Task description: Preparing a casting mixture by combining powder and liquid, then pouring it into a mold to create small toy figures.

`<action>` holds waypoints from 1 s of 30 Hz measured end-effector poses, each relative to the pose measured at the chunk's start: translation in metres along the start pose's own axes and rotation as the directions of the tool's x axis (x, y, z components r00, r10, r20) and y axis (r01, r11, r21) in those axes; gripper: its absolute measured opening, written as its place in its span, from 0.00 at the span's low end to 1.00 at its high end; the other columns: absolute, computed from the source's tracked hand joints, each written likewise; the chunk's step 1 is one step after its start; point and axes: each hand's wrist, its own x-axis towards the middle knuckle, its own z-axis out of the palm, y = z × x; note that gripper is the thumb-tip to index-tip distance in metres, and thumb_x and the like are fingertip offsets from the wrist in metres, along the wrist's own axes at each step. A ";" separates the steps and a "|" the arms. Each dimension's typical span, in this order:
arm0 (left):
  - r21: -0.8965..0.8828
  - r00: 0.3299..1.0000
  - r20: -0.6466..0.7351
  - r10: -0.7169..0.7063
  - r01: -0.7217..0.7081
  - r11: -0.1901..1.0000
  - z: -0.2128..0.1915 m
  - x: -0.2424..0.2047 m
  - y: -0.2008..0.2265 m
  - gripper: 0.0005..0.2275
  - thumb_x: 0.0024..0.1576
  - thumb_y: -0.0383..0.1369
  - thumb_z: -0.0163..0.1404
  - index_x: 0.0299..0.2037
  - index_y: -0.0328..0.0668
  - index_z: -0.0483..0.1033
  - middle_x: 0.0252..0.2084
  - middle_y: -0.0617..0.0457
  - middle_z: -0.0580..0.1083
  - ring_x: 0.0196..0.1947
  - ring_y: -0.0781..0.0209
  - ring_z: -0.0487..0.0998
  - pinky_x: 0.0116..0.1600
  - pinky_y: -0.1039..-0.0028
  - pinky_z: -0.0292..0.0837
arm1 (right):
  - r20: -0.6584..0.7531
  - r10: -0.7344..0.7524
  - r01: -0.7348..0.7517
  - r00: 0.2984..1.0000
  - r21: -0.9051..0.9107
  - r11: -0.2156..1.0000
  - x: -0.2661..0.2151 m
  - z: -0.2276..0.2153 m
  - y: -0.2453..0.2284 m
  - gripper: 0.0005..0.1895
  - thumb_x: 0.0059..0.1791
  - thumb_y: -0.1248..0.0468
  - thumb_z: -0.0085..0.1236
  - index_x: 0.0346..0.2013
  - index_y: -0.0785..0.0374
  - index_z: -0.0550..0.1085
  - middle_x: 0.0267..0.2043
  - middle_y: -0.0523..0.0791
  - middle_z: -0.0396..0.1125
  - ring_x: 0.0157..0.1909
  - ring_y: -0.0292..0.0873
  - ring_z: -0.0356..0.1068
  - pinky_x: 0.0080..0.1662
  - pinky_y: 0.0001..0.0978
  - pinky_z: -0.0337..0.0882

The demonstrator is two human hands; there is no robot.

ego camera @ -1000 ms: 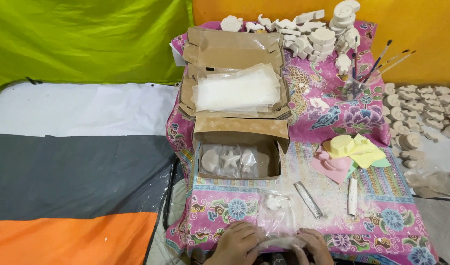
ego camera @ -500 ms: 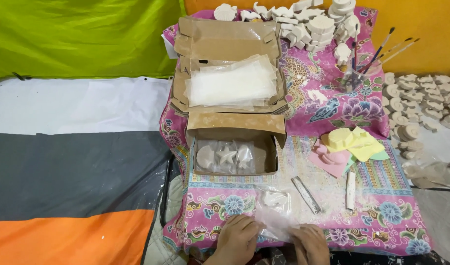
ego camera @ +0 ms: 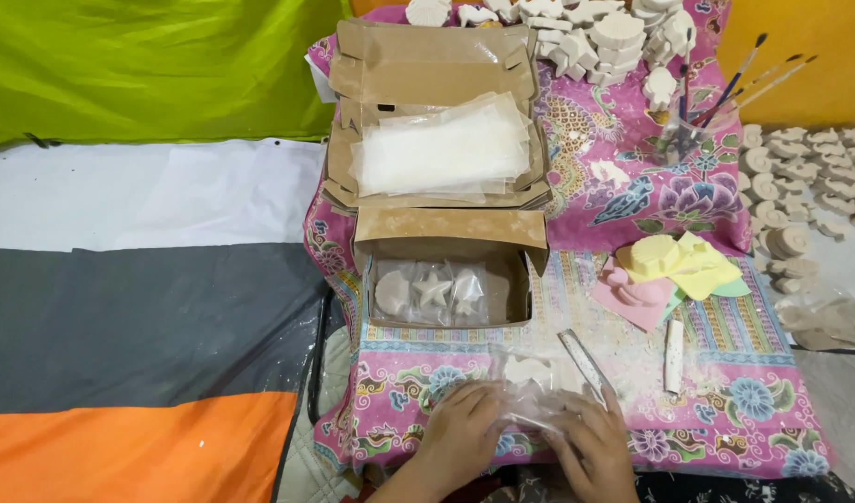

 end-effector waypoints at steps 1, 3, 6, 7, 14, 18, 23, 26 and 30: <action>-0.001 1.000 0.001 0.000 0.000 1.000 0.003 0.003 -0.001 0.09 0.53 0.25 0.53 0.43 0.35 0.76 0.49 0.45 0.78 0.53 0.48 0.78 0.61 0.60 0.69 | 0.000 0.001 -0.001 1.000 -0.001 1.000 0.008 -0.002 -0.001 0.07 0.41 0.62 0.62 0.33 0.57 0.81 0.49 0.42 0.75 0.61 0.44 0.69 0.76 0.62 0.43; 0.059 0.995 -0.014 -0.099 0.100 0.993 0.008 0.014 -0.005 0.04 0.58 0.29 0.52 0.36 0.37 0.71 0.30 0.46 0.76 0.32 0.48 0.76 0.44 0.62 0.71 | 0.027 0.089 -0.089 0.996 -0.006 0.996 0.028 -0.006 -0.002 0.08 0.44 0.68 0.57 0.36 0.62 0.79 0.28 0.44 0.77 0.31 0.41 0.74 0.69 0.47 0.61; 0.127 0.988 -0.074 -0.135 0.143 0.982 0.024 0.021 -0.015 0.05 0.58 0.30 0.52 0.40 0.39 0.72 0.29 0.46 0.76 0.32 0.48 0.77 0.46 0.61 0.70 | 0.076 0.290 -0.286 0.954 -0.067 0.956 0.036 0.007 0.012 0.15 0.47 0.61 0.56 0.47 0.54 0.80 0.40 0.44 0.79 0.40 0.44 0.76 0.45 0.35 0.74; 0.126 0.988 -0.074 -0.135 0.144 0.982 0.028 0.021 -0.017 0.05 0.58 0.30 0.52 0.40 0.39 0.72 0.29 0.46 0.76 0.32 0.48 0.77 0.46 0.61 0.70 | 0.077 0.291 -0.286 0.954 -0.068 0.956 0.039 0.010 0.014 0.15 0.47 0.61 0.56 0.47 0.54 0.80 0.40 0.44 0.79 0.40 0.44 0.76 0.45 0.35 0.74; 0.189 0.983 -0.098 -0.155 0.171 0.967 0.032 0.030 -0.023 0.11 0.58 0.28 0.51 0.49 0.33 0.71 0.28 0.45 0.79 0.28 0.48 0.81 0.41 0.63 0.76 | 0.180 0.537 -0.515 0.824 -0.155 0.843 0.062 0.016 0.011 0.15 0.46 0.62 0.58 0.48 0.50 0.74 0.21 0.43 0.77 0.19 0.41 0.76 0.26 0.33 0.74; 0.245 0.986 -0.110 -0.125 0.149 0.958 0.028 0.039 -0.018 0.04 0.57 0.27 0.51 0.41 0.39 0.75 0.30 0.48 0.80 0.31 0.51 0.82 0.35 0.64 0.75 | 0.176 0.566 -0.554 0.805 -0.118 0.824 0.069 0.016 0.011 0.12 0.45 0.63 0.60 0.43 0.48 0.78 0.22 0.41 0.78 0.19 0.40 0.74 0.27 0.33 0.72; 0.348 0.991 -0.094 -0.094 0.121 0.930 0.032 0.037 -0.022 0.09 0.53 0.28 0.50 0.43 0.39 0.76 0.33 0.47 0.79 0.33 0.49 0.79 0.41 0.62 0.72 | 0.186 0.587 -0.561 0.788 -0.177 0.809 0.070 0.019 0.022 0.14 0.44 0.64 0.59 0.44 0.45 0.79 0.23 0.41 0.78 0.20 0.41 0.73 0.28 0.34 0.71; 0.388 0.992 -0.031 -0.119 0.121 0.914 0.034 0.035 -0.022 0.11 0.53 0.29 0.51 0.46 0.39 0.77 0.42 0.43 0.74 0.41 0.47 0.73 0.43 0.59 0.70 | 0.245 0.675 -0.637 0.696 -0.221 0.738 0.083 0.011 0.011 0.16 0.45 0.63 0.59 0.47 0.43 0.80 0.27 0.41 0.79 0.22 0.40 0.73 0.30 0.33 0.71; 0.400 0.977 -0.074 0.199 -0.153 0.903 0.016 0.044 -0.003 0.09 0.56 0.29 0.50 0.42 0.30 0.76 0.56 0.38 0.69 0.54 0.43 0.68 0.57 0.55 0.62 | 0.308 0.749 -0.708 0.586 -0.255 0.659 0.096 0.006 0.005 0.13 0.48 0.50 0.59 0.48 0.40 0.80 0.30 0.42 0.81 0.19 0.39 0.71 0.29 0.32 0.67</action>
